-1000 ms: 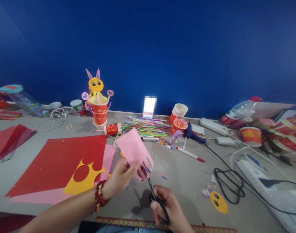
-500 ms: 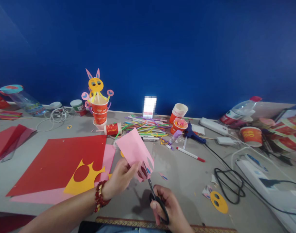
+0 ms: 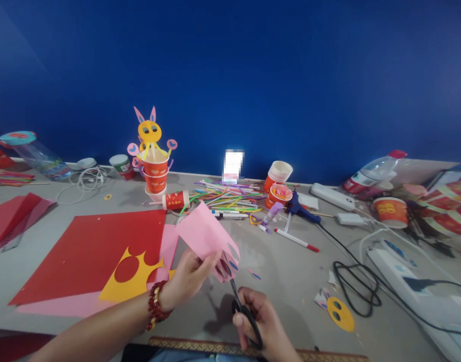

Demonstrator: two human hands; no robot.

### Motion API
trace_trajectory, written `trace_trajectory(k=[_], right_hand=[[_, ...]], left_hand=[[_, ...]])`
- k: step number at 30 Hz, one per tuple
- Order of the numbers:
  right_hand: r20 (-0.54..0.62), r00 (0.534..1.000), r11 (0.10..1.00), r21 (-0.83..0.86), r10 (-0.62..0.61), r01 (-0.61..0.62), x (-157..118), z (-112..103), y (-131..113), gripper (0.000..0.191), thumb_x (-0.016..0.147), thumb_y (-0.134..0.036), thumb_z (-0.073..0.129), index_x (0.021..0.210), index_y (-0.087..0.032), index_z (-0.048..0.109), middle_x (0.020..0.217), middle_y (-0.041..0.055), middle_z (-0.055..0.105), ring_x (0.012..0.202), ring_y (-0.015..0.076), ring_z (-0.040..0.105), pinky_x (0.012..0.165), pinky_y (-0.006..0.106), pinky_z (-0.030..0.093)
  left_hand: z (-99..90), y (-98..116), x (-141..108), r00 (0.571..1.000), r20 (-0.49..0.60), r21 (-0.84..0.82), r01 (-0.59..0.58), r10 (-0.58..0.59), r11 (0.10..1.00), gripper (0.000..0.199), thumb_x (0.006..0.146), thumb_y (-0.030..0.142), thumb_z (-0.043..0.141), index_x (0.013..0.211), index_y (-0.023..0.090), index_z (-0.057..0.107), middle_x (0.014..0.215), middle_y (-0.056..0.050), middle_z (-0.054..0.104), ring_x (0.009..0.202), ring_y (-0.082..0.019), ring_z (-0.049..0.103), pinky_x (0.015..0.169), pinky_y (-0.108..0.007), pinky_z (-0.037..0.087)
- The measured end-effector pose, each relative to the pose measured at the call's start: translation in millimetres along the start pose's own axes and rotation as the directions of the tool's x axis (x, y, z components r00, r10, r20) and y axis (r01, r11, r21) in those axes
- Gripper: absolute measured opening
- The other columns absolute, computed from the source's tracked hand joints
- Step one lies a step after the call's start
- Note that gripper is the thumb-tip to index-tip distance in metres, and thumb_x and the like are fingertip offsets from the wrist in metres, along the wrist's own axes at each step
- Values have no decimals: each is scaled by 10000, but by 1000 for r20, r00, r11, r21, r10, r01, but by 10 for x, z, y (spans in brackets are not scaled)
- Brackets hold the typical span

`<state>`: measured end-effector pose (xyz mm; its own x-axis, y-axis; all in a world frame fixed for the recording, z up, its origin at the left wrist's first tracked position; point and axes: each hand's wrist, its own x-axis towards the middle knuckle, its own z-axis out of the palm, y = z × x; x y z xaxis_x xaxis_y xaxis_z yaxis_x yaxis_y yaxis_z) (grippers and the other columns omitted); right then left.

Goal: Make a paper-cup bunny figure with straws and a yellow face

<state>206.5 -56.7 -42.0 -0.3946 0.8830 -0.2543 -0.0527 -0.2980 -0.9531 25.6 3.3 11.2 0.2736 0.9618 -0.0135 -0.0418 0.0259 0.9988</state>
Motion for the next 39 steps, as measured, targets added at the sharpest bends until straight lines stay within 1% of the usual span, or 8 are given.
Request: trace_trajectory(k=[3,8,15,22,28,31,35,39], right_hand=[[-1,1000,1000,-7,13,-13,-8,-13,3,652,621,-765,694,635,-239,309,470,-121,310,314,42,399,323,146,280],[-16,1000,1000,-8,18,-18,-10,-10,5,654,619,-762,698,632,-239,304,468,-125,300,314,38,387,324,142,274],[-33,999,1000,24,9,-8,-5,6,0,663,602,-765,705,612,-239,302,470,-129,275,305,20,311,316,145,264],[-15,1000,999,45,0,1,4,26,-21,634,626,-742,711,620,-240,323,458,-119,307,321,38,336,340,158,286],[-28,999,999,48,-17,19,8,5,66,606,655,-704,718,628,-240,330,460,-116,317,322,47,354,340,162,261],[-30,1000,999,39,-5,6,10,12,75,605,660,-701,715,636,-242,323,475,-117,301,328,46,347,342,163,234],[-26,1000,1000,-14,-9,9,-17,2,-15,629,635,-743,702,645,-236,330,510,-101,324,391,61,379,396,181,243],[22,1000,996,-94,4,-2,-157,-160,-105,633,619,-773,693,663,-220,387,557,-77,370,484,76,345,460,207,245]], left_hand=[[-6,-30,4,1000,-1,13,5,-5,1000,398,946,439,525,837,117,734,750,-83,761,653,-181,707,609,-241,569],[-21,-41,13,1000,8,33,-16,16,999,403,960,417,508,797,120,727,722,-71,754,639,-165,699,610,-223,560],[-24,0,19,999,13,28,-39,38,999,417,950,421,516,732,130,720,699,-67,748,629,-166,691,613,-228,559],[-13,32,14,999,32,14,14,-14,1000,416,944,455,510,801,130,728,728,-81,755,660,-191,707,628,-253,568],[-21,31,15,1000,27,51,-17,16,999,440,937,473,510,752,130,716,720,-84,745,668,-190,693,647,-261,558],[-14,20,10,999,35,31,2,-3,1000,454,932,487,514,747,127,720,729,-90,748,668,-192,694,640,-262,558],[-14,13,21,999,28,-11,20,-20,1000,457,922,502,532,777,119,736,747,-95,758,664,-186,699,635,-256,565],[-43,7,55,999,45,-97,33,-29,995,427,916,486,558,821,117,751,756,-90,759,649,-167,690,615,-240,568]])
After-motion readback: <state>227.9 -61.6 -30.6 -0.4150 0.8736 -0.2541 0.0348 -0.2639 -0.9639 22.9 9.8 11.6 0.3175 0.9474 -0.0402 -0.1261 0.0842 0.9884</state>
